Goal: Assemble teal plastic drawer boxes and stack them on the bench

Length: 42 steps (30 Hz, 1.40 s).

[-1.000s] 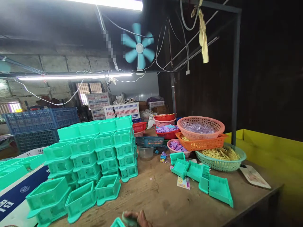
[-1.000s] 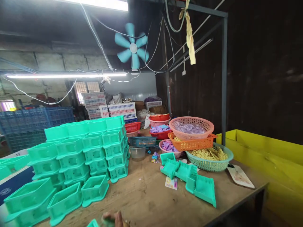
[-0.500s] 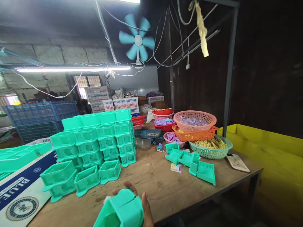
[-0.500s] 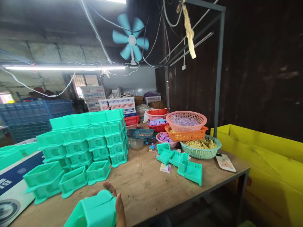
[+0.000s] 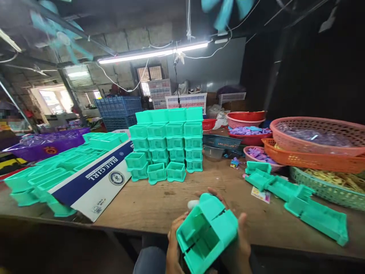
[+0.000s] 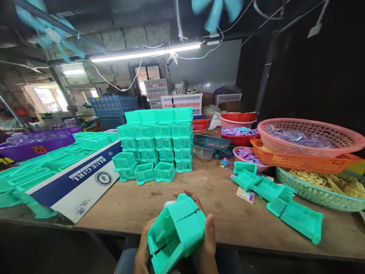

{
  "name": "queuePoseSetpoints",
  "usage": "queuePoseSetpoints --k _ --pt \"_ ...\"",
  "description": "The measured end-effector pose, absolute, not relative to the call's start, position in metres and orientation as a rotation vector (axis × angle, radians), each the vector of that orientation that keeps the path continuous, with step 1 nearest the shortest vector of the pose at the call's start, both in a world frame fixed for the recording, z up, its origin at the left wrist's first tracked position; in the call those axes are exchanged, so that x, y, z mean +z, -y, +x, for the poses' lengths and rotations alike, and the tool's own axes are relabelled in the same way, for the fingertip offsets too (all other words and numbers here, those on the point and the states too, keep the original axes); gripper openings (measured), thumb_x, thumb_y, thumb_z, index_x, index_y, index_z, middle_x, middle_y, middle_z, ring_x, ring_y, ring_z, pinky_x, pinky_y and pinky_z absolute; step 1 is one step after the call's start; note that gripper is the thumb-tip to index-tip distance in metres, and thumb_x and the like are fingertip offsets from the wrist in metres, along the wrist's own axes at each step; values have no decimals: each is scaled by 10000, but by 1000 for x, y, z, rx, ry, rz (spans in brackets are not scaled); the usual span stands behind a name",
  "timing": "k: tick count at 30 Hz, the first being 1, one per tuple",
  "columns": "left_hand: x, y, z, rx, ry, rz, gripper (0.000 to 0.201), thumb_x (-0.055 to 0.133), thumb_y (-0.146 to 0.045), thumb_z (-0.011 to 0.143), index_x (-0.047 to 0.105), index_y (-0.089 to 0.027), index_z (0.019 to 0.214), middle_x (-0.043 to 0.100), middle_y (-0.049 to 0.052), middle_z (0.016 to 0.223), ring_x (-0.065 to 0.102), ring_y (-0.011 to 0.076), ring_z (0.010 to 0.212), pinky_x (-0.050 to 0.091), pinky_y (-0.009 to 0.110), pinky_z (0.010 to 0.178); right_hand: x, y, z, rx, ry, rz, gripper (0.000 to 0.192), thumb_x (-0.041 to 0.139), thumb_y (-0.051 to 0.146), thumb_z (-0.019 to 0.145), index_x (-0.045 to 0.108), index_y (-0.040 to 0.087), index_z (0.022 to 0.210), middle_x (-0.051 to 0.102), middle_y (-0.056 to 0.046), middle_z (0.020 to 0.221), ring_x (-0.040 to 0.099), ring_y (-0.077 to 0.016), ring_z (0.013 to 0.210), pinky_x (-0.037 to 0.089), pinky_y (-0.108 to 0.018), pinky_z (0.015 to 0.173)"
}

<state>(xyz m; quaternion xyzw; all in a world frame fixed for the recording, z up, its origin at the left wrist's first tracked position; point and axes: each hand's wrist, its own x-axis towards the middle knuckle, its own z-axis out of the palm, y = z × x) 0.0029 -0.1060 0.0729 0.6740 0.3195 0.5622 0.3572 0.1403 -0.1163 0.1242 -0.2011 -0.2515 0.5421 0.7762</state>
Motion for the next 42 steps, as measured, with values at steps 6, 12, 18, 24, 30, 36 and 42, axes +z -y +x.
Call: queuePoseSetpoints --k 6,12,18,24,30,36,42 --pt "100 86 -10 1339 -828 2043 1142 967 -463 573 390 -288 1542 572 130 1465 540 393 1359 477 548 1143 119 111 148 1084 812 -611 970 688 939 658 637 280 1368 597 -131 1473 649 -399 1172 564 -480 948" --pt "127 84 7 1361 -892 2008 1031 952 -263 504 496 -341 1425 689 55 1295 700 317 1095 598 454 973 113 104 147 1103 873 -687 942 624 973 674 630 334 1366 577 -86 1485 654 -332 1055 579 -427 852" --pt "123 78 4 1344 -872 1889 895 950 -291 508 565 -337 1314 741 2 1182 745 253 956 632 357 869 112 93 148 1135 930 -652 1037 623 1018 583 661 319 1348 661 -97 1364 671 -360 1033 592 -452 853" --pt "125 78 -2 1220 -938 1759 811 930 -313 563 568 -312 1289 747 -5 1184 740 234 987 619 319 867 110 94 153 1237 947 -708 911 596 940 745 598 353 1443 497 -45 1586 546 -361 1344 553 -422 1008" --pt "119 82 2 1201 -1006 1761 828 917 -265 532 567 -314 1281 737 -2 1212 734 249 1020 619 335 884 113 98 152 1227 909 -823 704 665 719 849 598 359 1451 492 -21 1597 460 -345 1444 513 -412 1069" --pt "127 83 4 1157 -1050 1662 781 898 -246 538 568 -283 1245 730 29 1262 722 274 1112 604 358 938 111 98 151 1209 920 -848 643 633 628 893 590 345 1469 496 -19 1594 403 -343 1490 481 -436 1120" --pt "134 78 0 1045 -1017 1540 761 868 -225 543 555 -250 1236 706 60 1271 680 294 1173 568 383 988 94 89 162 1153 1138 -844 688 598 623 933 494 327 1545 477 -42 1606 471 -358 1436 492 -462 1111"
